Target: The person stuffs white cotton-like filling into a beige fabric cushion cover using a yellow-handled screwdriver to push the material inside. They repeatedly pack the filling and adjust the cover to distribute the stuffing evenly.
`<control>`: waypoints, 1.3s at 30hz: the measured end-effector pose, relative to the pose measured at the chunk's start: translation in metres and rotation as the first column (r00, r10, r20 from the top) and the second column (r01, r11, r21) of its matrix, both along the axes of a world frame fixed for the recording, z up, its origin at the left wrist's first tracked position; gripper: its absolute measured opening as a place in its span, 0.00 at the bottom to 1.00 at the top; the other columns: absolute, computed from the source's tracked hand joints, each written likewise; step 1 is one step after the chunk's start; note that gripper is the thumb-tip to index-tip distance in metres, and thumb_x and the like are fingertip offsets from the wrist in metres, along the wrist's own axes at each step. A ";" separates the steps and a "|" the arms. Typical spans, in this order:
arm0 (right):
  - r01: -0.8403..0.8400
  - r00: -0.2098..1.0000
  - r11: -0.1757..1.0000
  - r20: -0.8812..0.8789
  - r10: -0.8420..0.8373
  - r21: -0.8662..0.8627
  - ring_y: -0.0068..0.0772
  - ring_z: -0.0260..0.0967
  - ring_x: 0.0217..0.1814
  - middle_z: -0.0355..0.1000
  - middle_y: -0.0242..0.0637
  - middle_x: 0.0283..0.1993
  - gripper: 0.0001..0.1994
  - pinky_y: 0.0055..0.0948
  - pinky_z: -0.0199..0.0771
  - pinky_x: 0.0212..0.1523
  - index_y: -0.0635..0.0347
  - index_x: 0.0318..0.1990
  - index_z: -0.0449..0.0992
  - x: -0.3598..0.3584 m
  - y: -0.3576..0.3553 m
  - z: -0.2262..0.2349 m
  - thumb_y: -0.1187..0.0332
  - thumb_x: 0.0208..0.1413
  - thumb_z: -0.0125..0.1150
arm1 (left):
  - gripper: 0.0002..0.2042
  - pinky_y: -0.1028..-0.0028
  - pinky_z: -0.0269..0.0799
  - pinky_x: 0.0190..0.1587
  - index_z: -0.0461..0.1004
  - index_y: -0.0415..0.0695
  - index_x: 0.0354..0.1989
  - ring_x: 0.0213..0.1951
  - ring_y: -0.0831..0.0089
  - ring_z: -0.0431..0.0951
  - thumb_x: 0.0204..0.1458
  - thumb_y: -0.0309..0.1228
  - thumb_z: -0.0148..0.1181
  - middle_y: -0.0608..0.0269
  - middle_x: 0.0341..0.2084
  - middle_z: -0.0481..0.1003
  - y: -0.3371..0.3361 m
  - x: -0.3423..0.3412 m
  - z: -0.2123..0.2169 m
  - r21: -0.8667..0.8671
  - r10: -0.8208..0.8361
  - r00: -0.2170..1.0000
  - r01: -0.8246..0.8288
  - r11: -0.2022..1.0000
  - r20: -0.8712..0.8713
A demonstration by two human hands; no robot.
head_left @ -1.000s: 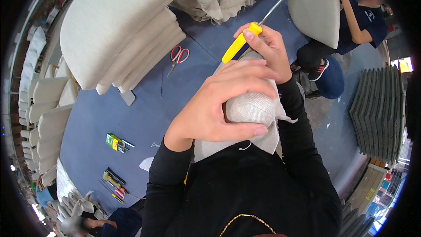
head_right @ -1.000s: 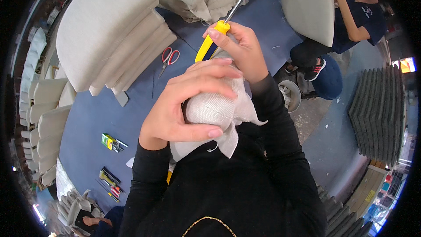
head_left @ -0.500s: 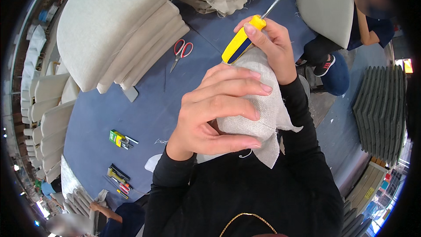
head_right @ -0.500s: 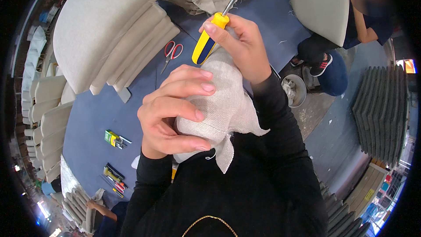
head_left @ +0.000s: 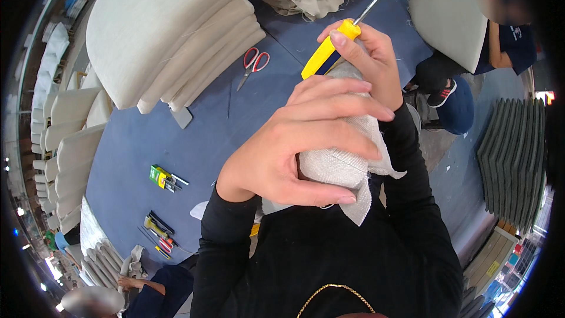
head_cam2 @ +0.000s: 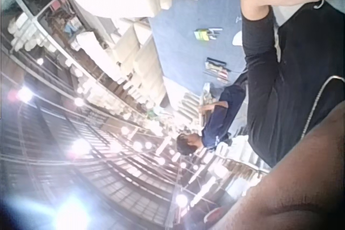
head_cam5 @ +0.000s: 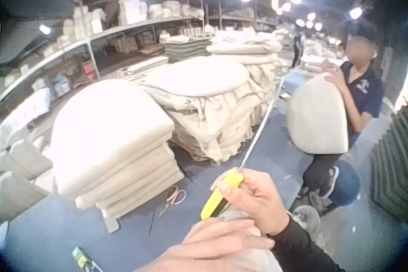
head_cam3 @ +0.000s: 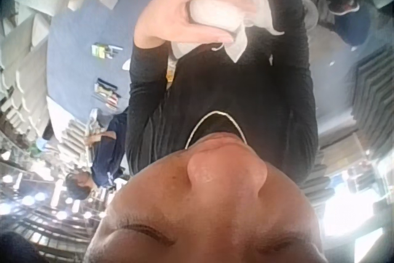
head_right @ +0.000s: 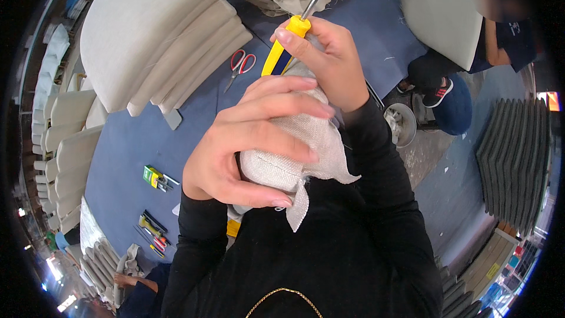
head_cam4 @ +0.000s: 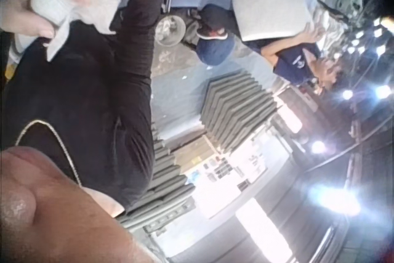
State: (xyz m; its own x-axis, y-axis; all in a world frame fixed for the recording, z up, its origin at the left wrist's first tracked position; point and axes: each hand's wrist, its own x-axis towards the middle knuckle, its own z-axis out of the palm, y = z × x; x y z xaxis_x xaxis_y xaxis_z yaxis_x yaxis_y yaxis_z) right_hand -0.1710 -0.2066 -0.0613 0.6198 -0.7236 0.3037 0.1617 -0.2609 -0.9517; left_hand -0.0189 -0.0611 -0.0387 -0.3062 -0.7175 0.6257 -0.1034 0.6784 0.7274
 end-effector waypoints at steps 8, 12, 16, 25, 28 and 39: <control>-0.006 1.000 1.000 0.018 0.005 0.006 0.23 0.76 0.44 0.82 0.35 0.40 0.16 0.27 0.75 0.50 0.67 0.43 0.83 0.007 -0.004 -0.002 0.59 0.67 0.66 | 0.26 0.51 0.61 0.69 0.84 0.47 0.48 0.67 0.45 0.70 0.36 0.38 0.81 0.47 0.61 0.76 -0.002 0.005 0.012 0.179 -0.038 0.997 0.048 0.983 -0.060; 0.028 0.999 0.995 -0.019 -0.026 0.092 0.22 0.75 0.43 0.81 0.33 0.40 0.15 0.25 0.73 0.50 0.66 0.43 0.83 0.004 0.000 -0.001 0.59 0.68 0.65 | 0.38 0.52 0.62 0.70 0.76 0.48 0.61 0.68 0.44 0.69 0.35 0.35 0.82 0.48 0.66 0.71 0.014 -0.014 0.011 0.270 0.177 0.983 -0.157 0.950 -0.050; 0.073 0.996 0.993 -0.048 -0.069 0.092 0.19 0.74 0.42 0.80 0.31 0.38 0.16 0.22 0.71 0.48 0.64 0.43 0.84 -0.006 -0.002 0.000 0.57 0.68 0.65 | 0.51 0.56 0.63 0.71 0.65 0.46 0.72 0.73 0.45 0.67 0.32 0.36 0.83 0.44 0.73 0.65 0.035 -0.028 0.011 0.345 0.345 0.932 -0.362 0.866 0.113; 0.173 0.984 0.984 -0.057 -0.170 0.049 0.15 0.64 0.34 0.78 0.28 0.36 0.17 0.19 0.62 0.37 0.62 0.43 0.86 -0.024 0.001 -0.007 0.54 0.67 0.65 | 0.51 0.58 0.71 0.68 0.66 0.43 0.71 0.69 0.44 0.72 0.31 0.35 0.84 0.41 0.70 0.69 0.073 -0.058 -0.002 0.363 0.562 0.777 -0.629 0.687 0.284; 0.175 0.984 0.983 -0.038 -0.173 0.060 0.14 0.60 0.32 0.78 0.28 0.36 0.17 0.19 0.60 0.36 0.63 0.43 0.85 -0.024 0.000 -0.009 0.55 0.68 0.65 | 0.50 0.57 0.73 0.66 0.67 0.41 0.70 0.68 0.44 0.73 0.32 0.35 0.84 0.40 0.69 0.69 0.079 -0.066 -0.015 0.265 0.634 0.720 -0.694 0.669 0.283; 0.090 0.992 0.987 0.075 -0.101 0.137 0.12 0.58 0.31 0.74 0.25 0.32 0.17 0.18 0.58 0.34 0.68 0.43 0.85 0.005 -0.031 -0.022 0.58 0.69 0.65 | 0.46 0.66 0.64 0.66 0.71 0.36 0.69 0.62 0.57 0.76 0.52 0.65 0.59 0.47 0.63 0.75 0.043 -0.003 -0.002 0.629 0.431 0.898 -0.285 0.723 -0.089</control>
State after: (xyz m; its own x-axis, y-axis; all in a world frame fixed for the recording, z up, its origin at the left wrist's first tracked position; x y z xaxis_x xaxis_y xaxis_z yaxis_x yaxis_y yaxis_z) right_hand -0.1659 -0.2373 -0.0829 0.5233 -0.8155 0.2474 0.2203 -0.1510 -0.9637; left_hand -0.0215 -0.0180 -0.0407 0.1392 -0.9885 0.0593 -0.0426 0.0538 0.9976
